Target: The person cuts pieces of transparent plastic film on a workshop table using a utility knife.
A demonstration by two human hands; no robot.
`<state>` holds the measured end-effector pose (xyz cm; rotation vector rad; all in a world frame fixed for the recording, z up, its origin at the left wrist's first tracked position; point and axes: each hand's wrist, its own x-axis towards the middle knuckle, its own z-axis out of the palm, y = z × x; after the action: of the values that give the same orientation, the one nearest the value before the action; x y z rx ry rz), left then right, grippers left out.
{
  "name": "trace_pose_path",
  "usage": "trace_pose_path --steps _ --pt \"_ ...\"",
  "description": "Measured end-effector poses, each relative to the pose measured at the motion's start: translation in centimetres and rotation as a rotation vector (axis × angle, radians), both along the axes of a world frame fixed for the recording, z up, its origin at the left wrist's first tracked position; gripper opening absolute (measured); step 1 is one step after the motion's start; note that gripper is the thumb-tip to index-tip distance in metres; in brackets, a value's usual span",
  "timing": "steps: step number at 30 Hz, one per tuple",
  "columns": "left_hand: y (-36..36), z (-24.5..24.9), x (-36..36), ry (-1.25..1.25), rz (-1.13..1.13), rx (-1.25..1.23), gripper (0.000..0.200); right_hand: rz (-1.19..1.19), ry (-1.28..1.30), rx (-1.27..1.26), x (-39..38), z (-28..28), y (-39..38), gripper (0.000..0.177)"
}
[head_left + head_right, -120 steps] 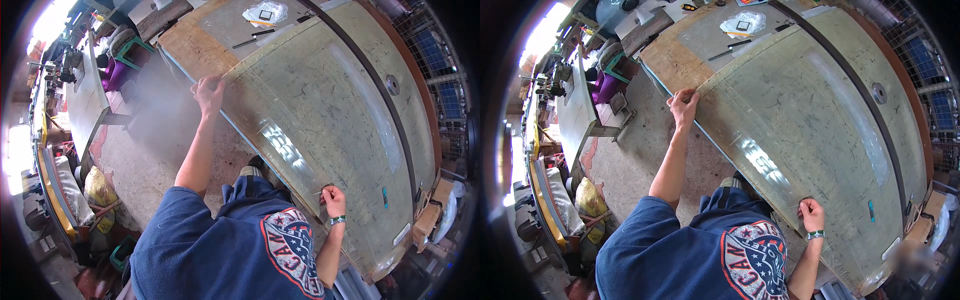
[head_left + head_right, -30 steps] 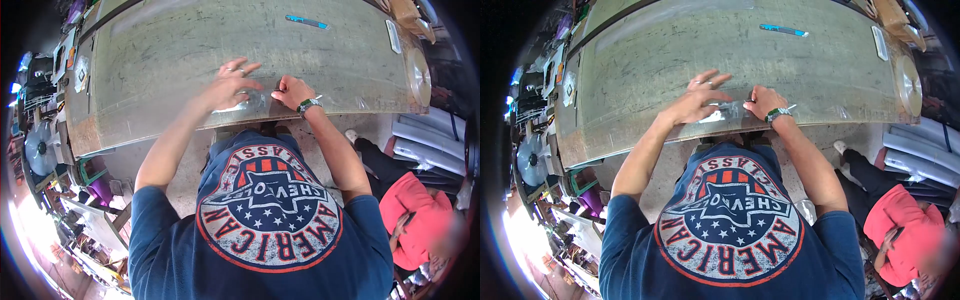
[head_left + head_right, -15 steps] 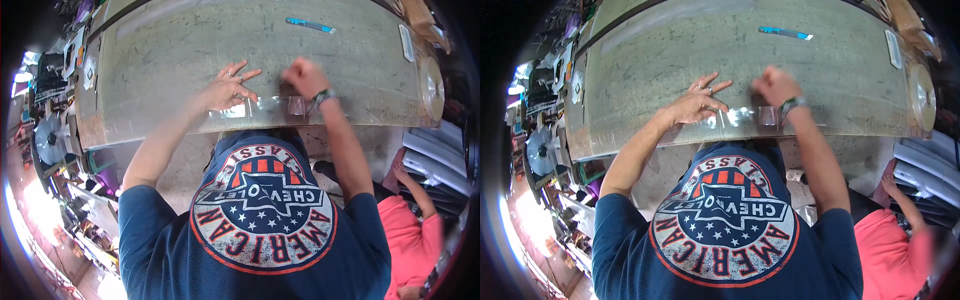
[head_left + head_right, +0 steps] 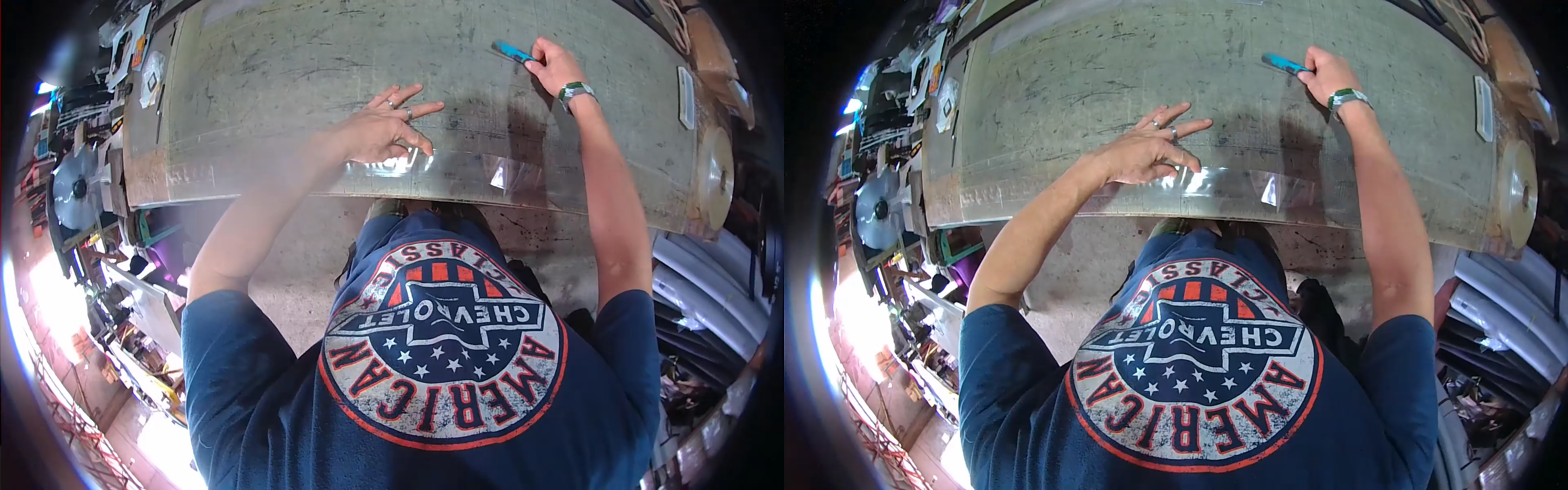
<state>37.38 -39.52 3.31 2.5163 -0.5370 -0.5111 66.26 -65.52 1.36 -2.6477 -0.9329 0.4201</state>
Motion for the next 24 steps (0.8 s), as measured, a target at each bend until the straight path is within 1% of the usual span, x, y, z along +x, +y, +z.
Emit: trace_pose_path --steps 3,6,7,9,10,11,12,14,15,17,19,20,21,23,24 --pt "0.4 -0.2 0.2 -0.035 -0.026 -0.022 0.04 -0.273 0.32 0.56 -5.0 4.6 0.4 0.034" --pt "0.6 -0.3 -0.2 -0.048 -0.046 -0.034 0.04 -0.478 0.422 0.71 -7.4 3.0 -1.4 0.043" --pt "0.8 -0.3 0.0 -0.051 -0.053 -0.028 0.041 -0.516 0.408 0.712 -8.5 2.3 -1.4 0.052" --pt "1.1 -0.5 0.1 -0.072 -0.055 -0.037 0.042 -0.507 0.149 0.614 -8.9 -0.4 -2.2 0.059" --pt "1.2 -0.7 -0.2 -0.073 -0.058 -0.042 0.042 -0.506 0.028 0.558 -9.7 -0.2 -2.2 0.062" --pt "1.2 -0.8 -0.5 -0.074 -0.064 -0.042 0.042 -0.592 0.122 0.457 -10.5 0.3 -2.6 0.07" --pt "1.3 -0.8 -0.5 -0.077 -0.072 -0.039 0.042 -0.651 0.197 0.456 -11.3 0.9 -3.4 0.07" --pt "1.5 -1.1 -0.1 -0.1 -0.084 -0.031 0.041 -0.759 0.346 0.456 -14.5 4.8 -3.2 0.069" --pt "1.5 -1.5 0.0 -0.111 -0.09 -0.029 0.041 -0.768 0.344 0.518 -16.5 6.5 -3.2 0.068" --pt "1.5 -2.0 -0.2 -0.124 -0.097 -0.032 0.041 -0.68 0.358 0.583 -21.2 9.7 -3.7 0.063" --pt "1.7 -2.1 -0.3 -0.137 -0.101 -0.037 0.04 -0.6 0.324 0.665 -26.8 11.2 -2.8 0.057" --pt "1.7 -2.1 -0.2 -0.138 -0.1 -0.037 0.04 -0.554 0.321 0.726 -29.4 11.3 -1.9 0.049" --pt "1.7 -2.1 -0.3 -0.138 -0.097 -0.037 0.04 -0.539 0.317 0.761 -31.7 9.9 -1.3 0.043" --pt "1.8 -2.1 -0.3 -0.139 -0.094 -0.035 0.04 -0.444 0.231 0.732 -34.5 7.0 0.2 0.034" --pt "1.8 -1.9 -0.3 -0.139 -0.094 -0.036 0.04 -0.441 0.203 0.745 -35.2 6.1 1.4 0.033"
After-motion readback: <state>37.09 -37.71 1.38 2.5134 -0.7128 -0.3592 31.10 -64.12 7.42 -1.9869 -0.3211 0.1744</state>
